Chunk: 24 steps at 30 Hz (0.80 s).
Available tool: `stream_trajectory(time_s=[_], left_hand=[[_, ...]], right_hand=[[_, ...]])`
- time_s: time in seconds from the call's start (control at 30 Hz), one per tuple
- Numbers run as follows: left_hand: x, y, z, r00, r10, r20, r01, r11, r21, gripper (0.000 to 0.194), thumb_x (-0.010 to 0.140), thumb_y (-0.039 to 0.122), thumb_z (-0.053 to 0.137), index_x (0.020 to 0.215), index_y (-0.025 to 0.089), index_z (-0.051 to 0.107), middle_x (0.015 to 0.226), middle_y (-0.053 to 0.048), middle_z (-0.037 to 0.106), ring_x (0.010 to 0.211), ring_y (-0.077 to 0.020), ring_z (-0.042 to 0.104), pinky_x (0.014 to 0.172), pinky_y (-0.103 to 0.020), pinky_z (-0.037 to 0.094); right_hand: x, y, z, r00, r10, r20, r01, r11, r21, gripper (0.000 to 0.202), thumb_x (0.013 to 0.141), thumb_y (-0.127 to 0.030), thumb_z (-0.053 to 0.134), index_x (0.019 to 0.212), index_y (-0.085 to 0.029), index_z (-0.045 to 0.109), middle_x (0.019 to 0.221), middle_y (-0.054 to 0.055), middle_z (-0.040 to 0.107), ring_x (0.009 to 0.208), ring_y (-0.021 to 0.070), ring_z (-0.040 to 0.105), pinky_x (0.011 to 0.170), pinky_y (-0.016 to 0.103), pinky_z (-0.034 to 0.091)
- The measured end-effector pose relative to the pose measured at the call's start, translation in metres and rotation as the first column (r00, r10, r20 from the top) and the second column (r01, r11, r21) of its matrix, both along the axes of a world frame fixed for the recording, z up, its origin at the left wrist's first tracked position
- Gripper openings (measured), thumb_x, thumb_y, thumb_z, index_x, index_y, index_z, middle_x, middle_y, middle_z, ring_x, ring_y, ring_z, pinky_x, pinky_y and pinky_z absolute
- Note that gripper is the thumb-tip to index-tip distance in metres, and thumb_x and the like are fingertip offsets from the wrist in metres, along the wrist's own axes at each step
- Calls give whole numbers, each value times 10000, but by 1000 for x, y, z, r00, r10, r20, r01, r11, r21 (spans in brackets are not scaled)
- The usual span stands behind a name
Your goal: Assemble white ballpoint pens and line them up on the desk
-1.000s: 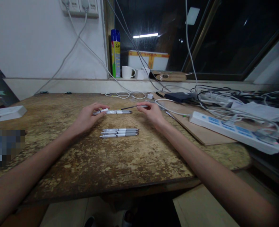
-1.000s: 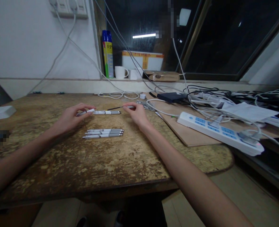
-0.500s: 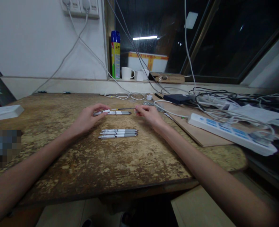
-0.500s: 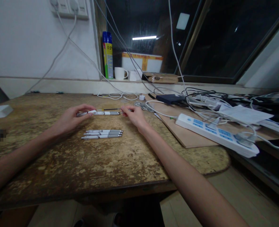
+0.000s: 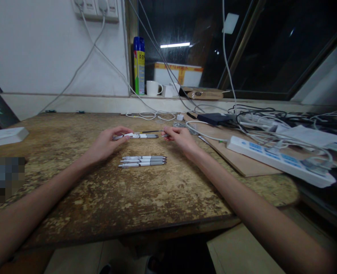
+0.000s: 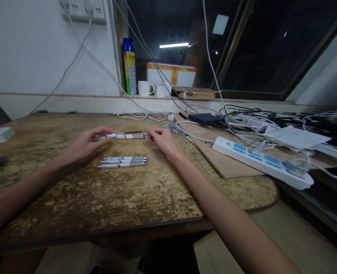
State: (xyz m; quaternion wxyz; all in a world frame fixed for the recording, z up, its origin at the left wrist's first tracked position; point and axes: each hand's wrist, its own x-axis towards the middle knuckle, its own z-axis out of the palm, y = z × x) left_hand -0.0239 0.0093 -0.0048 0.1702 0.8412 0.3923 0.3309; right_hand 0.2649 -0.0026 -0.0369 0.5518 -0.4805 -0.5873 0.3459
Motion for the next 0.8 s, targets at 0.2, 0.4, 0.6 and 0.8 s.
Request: stream_trajectory(time_s=[0.2, 0.4, 0.6, 0.8], left_hand=[[4, -5, 4, 1000, -18, 10, 18, 998, -52, 415, 943, 509, 602, 1170, 192, 744, 1183, -83, 755, 1049, -265, 679, 944, -365, 503], [13, -15, 6, 995, -101, -3, 100, 992, -78, 385, 941, 485, 615, 1189, 229, 759, 1163, -68, 769, 1013, -244, 695, 910, -355, 511], [19, -22, 9, 995, -102, 2, 102, 994, -40, 409, 929, 509, 624, 1184, 228, 775, 1150, -74, 779, 1004, -254, 701, 905, -362, 523], [15, -20, 9, 993, -115, 7, 115, 993, -37, 388, 921, 495, 650, 1184, 240, 779, 1193, -76, 772, 1070, -261, 703, 963, -371, 516]], right_hand=[[-4, -4, 3, 997, 14, 76, -16, 1000, 25, 388, 919, -506, 624, 864, -158, 787, 866, 77, 765, 737, 169, 621, 728, 299, 478], [-17, -11, 3, 955, 111, 276, -158, 975, 156, 320, 916, -454, 639, 846, -165, 757, 816, 55, 732, 740, 176, 603, 711, 309, 444], [-20, -14, 3, 954, 148, 259, -194, 967, 162, 286, 924, -417, 636, 858, -163, 749, 830, 57, 723, 745, 167, 604, 725, 313, 441], [-21, -17, 3, 940, 164, 299, -208, 971, 121, 323, 946, -439, 607, 836, -186, 775, 811, 59, 723, 732, 181, 587, 691, 320, 422]])
